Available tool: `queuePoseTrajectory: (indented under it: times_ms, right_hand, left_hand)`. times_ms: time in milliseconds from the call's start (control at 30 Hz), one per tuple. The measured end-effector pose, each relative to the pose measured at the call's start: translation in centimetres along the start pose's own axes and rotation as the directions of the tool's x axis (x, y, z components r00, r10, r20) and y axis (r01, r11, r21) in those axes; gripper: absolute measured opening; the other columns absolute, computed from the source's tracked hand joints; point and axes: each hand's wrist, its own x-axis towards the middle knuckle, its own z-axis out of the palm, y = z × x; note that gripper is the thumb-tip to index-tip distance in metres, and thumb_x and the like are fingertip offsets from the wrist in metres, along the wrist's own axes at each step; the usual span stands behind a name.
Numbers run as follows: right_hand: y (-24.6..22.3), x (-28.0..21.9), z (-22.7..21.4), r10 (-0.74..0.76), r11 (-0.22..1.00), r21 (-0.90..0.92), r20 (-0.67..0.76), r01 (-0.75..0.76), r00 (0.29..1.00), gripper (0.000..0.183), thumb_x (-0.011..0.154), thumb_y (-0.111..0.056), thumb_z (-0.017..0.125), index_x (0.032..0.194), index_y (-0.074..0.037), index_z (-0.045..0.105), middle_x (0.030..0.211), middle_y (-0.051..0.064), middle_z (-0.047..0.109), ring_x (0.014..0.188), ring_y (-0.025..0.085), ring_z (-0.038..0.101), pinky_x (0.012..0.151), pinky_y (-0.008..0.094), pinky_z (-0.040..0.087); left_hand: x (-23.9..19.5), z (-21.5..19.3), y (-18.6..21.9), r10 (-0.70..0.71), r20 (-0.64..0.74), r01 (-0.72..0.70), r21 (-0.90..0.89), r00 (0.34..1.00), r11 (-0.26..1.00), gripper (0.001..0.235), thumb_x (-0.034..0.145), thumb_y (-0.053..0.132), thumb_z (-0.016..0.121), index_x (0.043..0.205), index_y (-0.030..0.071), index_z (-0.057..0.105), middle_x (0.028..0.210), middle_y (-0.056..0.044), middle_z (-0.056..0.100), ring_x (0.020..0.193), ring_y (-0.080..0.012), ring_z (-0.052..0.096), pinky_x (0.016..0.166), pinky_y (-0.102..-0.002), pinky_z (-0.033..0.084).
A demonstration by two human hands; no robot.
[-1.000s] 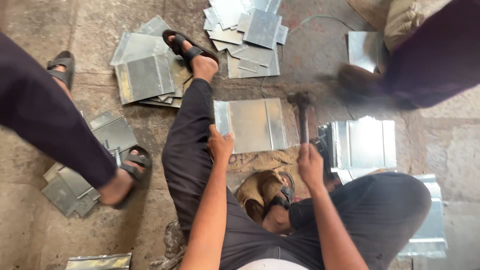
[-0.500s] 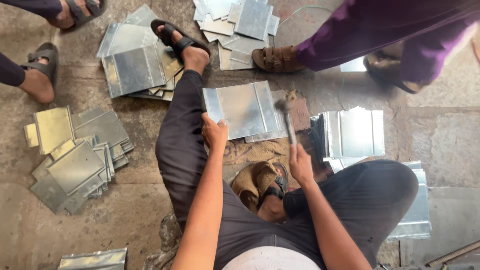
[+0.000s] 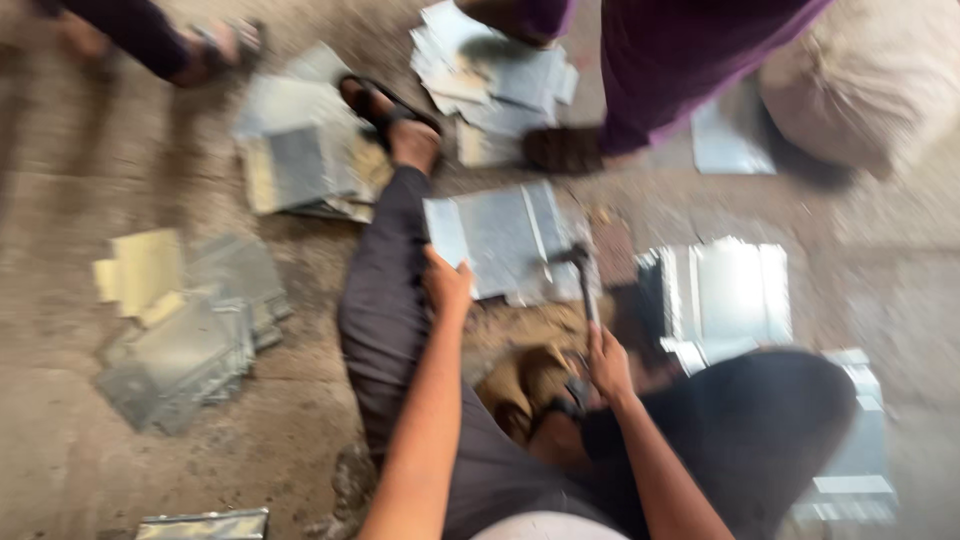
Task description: The person hammers metal sheets on a brick while sitting on the floor, handling the sheets one at a time and hitting the edges to create bends.
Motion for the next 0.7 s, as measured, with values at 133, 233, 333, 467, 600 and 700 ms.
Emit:
queuePoseTrajectory:
  times_ms: [133,233,333,467,600,700]
  right_hand:
    - [1.0,0.7,1.1,-0.024,0.998,-0.049,0.009,0.025,1.000,0.054,0.106,-0.047,0.042,0.092,0.001,0.062,0.070,0.022,0.062,0.064,0.034,0.060,0.066,0.047,0.049]
    - [0.8,1.2,1.1,0.049,0.998,-0.038,0.053,-0.047,0.997,0.055,0.105,-0.049,0.042,0.093,0.001,0.064,0.071,0.025,0.067,0.069,0.040,0.069,0.070,0.050,0.052]
    - [0.0,1.2,1.0,-0.017,0.997,-0.071,0.004,0.018,1.000,0.055,0.105,-0.050,0.044,0.103,-0.001,0.068,0.078,0.027,0.069,0.079,0.045,0.068,0.076,0.051,0.052]
    - [-2.8,2.7,1.0,0.011,0.998,-0.057,-0.026,-0.012,1.000,0.053,0.104,-0.050,0.046,0.106,-0.003,0.069,0.080,0.026,0.071,0.080,0.043,0.070,0.077,0.049,0.053]
    - [-5.7,5.5,2.3,-0.062,0.996,-0.072,-0.110,0.054,0.992,0.049,0.102,-0.050,0.048,0.105,-0.006,0.070,0.080,0.024,0.072,0.078,0.041,0.070,0.075,0.048,0.053]
    - [-6.7,6.8,3.5,-0.085,0.995,-0.073,-0.167,0.074,0.982,0.047,0.102,-0.049,0.050,0.105,-0.008,0.071,0.079,0.022,0.072,0.077,0.039,0.071,0.074,0.048,0.054]
  left_hand:
    - [-0.4,0.6,-0.8,-0.044,0.070,0.043,0.026,0.997,0.999,0.075,0.086,0.024,0.076,0.146,0.003,0.036,0.112,-0.029,0.069,0.106,-0.0474,0.066,0.093,-0.054,0.051]
    - [-0.2,0.4,-0.7,0.078,-0.065,-0.081,-0.033,0.995,0.996,0.084,0.081,0.019,0.077,0.149,0.001,0.031,0.136,-0.030,0.056,0.124,-0.0448,0.056,0.103,-0.049,0.046]
    - [1.3,-1.7,1.1,0.174,-0.140,-0.182,-0.044,0.975,0.982,0.088,0.081,0.016,0.077,0.153,0.001,0.028,0.147,-0.030,0.046,0.136,-0.0441,0.046,0.110,-0.047,0.040]
    - [7.0,-9.9,7.6,0.360,-0.401,-0.435,-0.112,0.842,0.893,0.082,0.090,0.018,0.072,0.157,-0.002,0.029,0.153,-0.032,0.043,0.143,-0.0457,0.042,0.119,-0.048,0.036]
    - [14.1,-25.4,17.5,0.360,-0.712,-0.613,-0.124,0.602,0.780,0.084,0.099,0.034,0.065,0.161,-0.002,0.022,0.161,-0.030,0.037,0.151,-0.0436,0.037,0.124,-0.046,0.031]
    - [15.6,-37.9,24.2,0.287,-0.775,-0.618,-0.164,0.563,0.769,0.076,0.100,0.034,0.064,0.158,-0.001,0.029,0.160,-0.027,0.038,0.147,-0.0386,0.041,0.119,-0.045,0.035]
